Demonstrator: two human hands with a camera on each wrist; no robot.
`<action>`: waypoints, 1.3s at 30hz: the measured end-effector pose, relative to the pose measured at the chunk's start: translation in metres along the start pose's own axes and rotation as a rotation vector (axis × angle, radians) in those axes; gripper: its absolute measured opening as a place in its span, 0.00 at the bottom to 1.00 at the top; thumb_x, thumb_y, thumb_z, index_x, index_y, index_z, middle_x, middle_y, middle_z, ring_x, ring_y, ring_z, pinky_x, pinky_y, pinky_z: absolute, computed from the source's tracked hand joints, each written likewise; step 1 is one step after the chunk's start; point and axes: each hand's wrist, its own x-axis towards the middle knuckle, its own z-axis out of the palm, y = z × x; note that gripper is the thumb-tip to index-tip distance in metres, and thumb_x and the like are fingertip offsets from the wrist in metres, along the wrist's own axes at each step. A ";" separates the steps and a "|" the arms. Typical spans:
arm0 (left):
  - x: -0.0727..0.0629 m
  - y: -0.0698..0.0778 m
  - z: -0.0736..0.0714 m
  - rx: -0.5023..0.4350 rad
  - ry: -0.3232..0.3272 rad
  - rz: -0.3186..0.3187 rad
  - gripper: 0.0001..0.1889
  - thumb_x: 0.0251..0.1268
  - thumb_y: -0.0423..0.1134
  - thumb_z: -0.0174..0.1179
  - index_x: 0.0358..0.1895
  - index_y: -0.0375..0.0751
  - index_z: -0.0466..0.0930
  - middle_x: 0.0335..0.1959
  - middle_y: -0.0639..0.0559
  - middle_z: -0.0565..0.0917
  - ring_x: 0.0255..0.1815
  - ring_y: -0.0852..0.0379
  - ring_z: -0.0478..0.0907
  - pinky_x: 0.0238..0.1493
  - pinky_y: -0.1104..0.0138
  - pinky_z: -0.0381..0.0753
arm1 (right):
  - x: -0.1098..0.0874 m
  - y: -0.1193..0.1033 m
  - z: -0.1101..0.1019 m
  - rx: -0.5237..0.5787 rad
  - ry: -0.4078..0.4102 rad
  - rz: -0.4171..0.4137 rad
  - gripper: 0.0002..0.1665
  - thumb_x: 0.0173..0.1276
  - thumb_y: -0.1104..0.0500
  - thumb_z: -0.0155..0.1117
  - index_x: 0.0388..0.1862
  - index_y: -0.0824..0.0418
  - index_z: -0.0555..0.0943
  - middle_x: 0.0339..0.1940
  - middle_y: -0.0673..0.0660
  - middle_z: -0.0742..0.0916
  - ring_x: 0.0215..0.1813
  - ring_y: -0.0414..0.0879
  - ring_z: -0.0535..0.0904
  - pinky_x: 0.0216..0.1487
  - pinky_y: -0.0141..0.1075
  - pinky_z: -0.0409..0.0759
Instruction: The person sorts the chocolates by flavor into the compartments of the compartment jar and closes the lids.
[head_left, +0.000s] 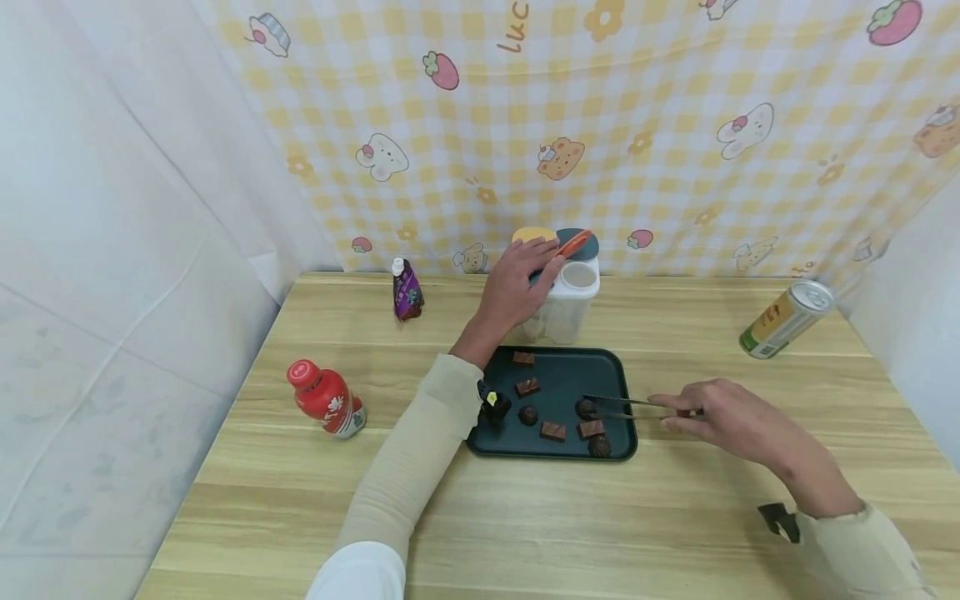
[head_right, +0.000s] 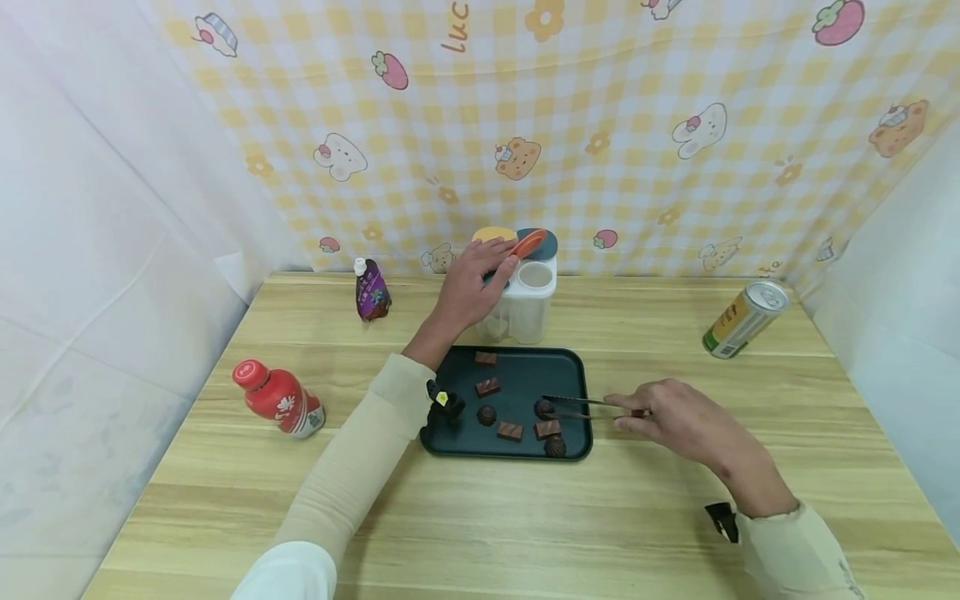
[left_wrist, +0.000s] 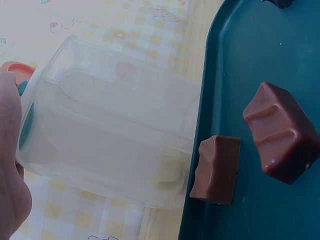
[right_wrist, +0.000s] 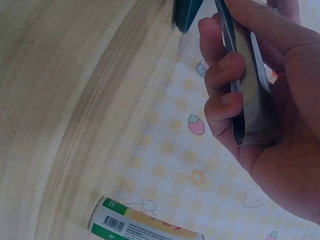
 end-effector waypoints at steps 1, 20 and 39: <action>0.000 0.000 0.000 0.000 -0.001 0.000 0.22 0.83 0.51 0.50 0.69 0.44 0.79 0.70 0.52 0.77 0.75 0.57 0.66 0.78 0.71 0.43 | 0.000 0.000 0.000 -0.003 -0.001 0.003 0.22 0.69 0.56 0.73 0.57 0.67 0.87 0.25 0.40 0.83 0.22 0.30 0.64 0.21 0.29 0.68; 0.001 -0.002 0.000 0.016 -0.005 0.002 0.22 0.83 0.51 0.50 0.68 0.44 0.80 0.70 0.53 0.78 0.75 0.58 0.66 0.78 0.72 0.42 | 0.000 0.002 0.006 -0.127 0.131 -0.115 0.15 0.66 0.61 0.75 0.51 0.61 0.91 0.24 0.35 0.80 0.22 0.26 0.64 0.24 0.28 0.69; 0.000 0.001 0.001 -0.002 0.028 0.017 0.22 0.83 0.51 0.50 0.67 0.43 0.81 0.69 0.52 0.78 0.75 0.57 0.67 0.79 0.67 0.46 | 0.007 0.003 -0.017 -0.131 0.464 -0.294 0.25 0.56 0.70 0.78 0.55 0.62 0.90 0.25 0.35 0.83 0.21 0.27 0.62 0.24 0.20 0.65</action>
